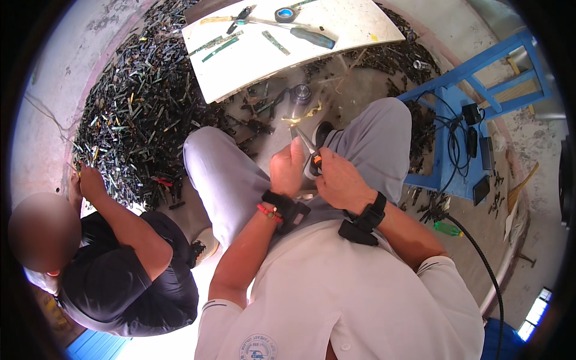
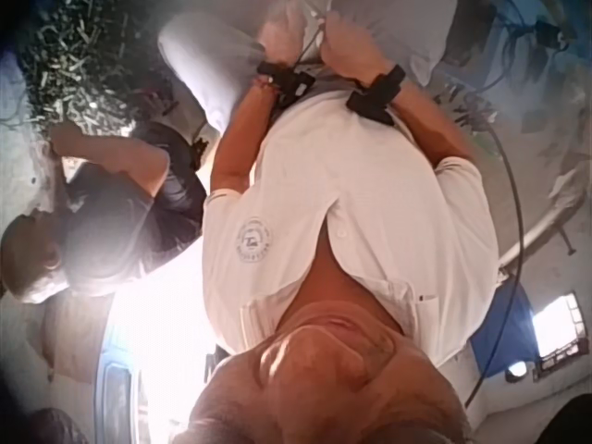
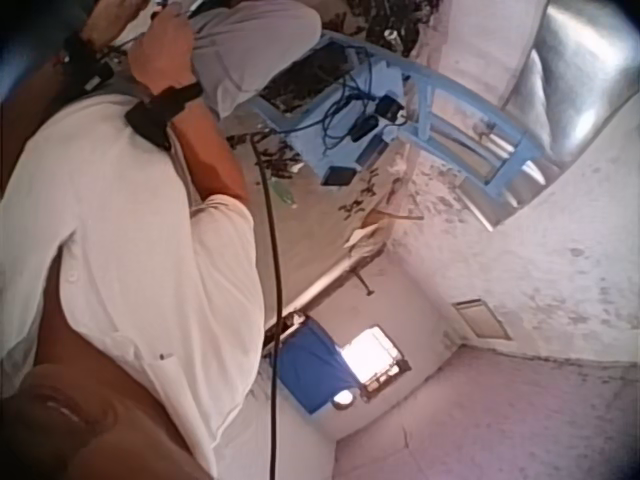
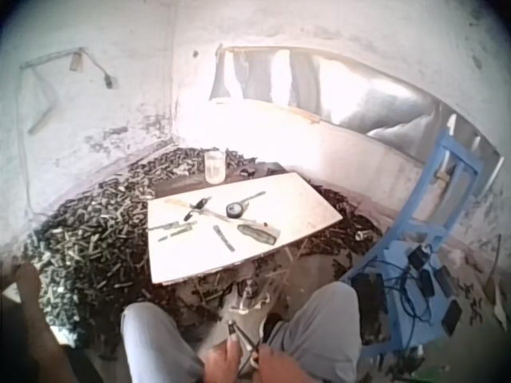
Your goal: The person sits on the floor and uses pliers and a screwdriver to strip components from small green circuit boards. They repeatedly pick up boards from a large pile, remove parts, and place the boards on a nearby white board. Another person works alongside them on a similar pile of electronic waste.
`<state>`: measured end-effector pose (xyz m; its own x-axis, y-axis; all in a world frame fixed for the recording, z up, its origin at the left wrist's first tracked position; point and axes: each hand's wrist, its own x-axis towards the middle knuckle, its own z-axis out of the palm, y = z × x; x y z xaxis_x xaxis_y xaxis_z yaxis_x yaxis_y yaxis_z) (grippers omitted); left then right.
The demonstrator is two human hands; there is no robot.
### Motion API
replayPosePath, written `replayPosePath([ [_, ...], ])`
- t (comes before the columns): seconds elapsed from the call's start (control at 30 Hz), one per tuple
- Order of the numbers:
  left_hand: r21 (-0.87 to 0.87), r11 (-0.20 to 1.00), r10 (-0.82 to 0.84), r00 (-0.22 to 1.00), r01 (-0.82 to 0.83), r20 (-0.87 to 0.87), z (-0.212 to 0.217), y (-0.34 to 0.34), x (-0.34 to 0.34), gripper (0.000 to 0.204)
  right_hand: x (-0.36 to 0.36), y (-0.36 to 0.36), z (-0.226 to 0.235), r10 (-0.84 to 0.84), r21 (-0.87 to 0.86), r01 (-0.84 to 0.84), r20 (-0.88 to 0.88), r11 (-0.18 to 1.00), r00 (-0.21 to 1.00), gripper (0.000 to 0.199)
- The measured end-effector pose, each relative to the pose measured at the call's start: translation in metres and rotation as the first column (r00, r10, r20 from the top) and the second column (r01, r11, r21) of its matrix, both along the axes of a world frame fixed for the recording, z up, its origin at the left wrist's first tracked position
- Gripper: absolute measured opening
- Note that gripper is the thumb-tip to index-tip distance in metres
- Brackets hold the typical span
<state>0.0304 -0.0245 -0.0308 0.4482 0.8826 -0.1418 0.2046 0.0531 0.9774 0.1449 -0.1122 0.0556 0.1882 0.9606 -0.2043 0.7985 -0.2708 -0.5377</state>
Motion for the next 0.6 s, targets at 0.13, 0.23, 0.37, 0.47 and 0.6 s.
replayPosePath([
  [0.13, -0.014, 1.0, -0.009, 0.999, 0.008, -0.043, 0.004, -0.002, -0.001, 0.057, -0.001, 0.001, 0.006, 0.003, -0.017, -0.004, -0.045, 1.0, 0.999, 0.022],
  [0.23, -0.022, 1.0, -0.018, 0.999, 0.017, -0.03, 0.004, -0.003, -0.001, 0.058, -0.001, 0.002, 0.007, -0.006, -0.039, 0.004, -0.053, 0.999, 0.999, 0.023],
  [0.37, -0.061, 0.998, -0.026, 1.0, 0.027, 0.016, 0.007, -0.003, -0.002, 0.059, 0.0, 0.003, 0.007, -0.014, -0.063, 0.01, -0.058, 0.998, 0.998, 0.023],
  [0.47, -0.149, 0.989, 0.009, 0.979, 0.022, 0.204, 0.002, -0.004, -0.001, 0.057, 0.001, 0.003, 0.001, -0.005, -0.038, 0.003, -0.05, 0.999, 0.999, 0.025],
  [0.6, -0.321, 0.946, 0.038, 0.973, 0.039, 0.228, 0.013, -0.006, 0.0, 0.057, 0.01, 0.0, -0.019, 0.032, 0.083, -0.036, 0.053, 0.996, 0.998, 0.027],
])
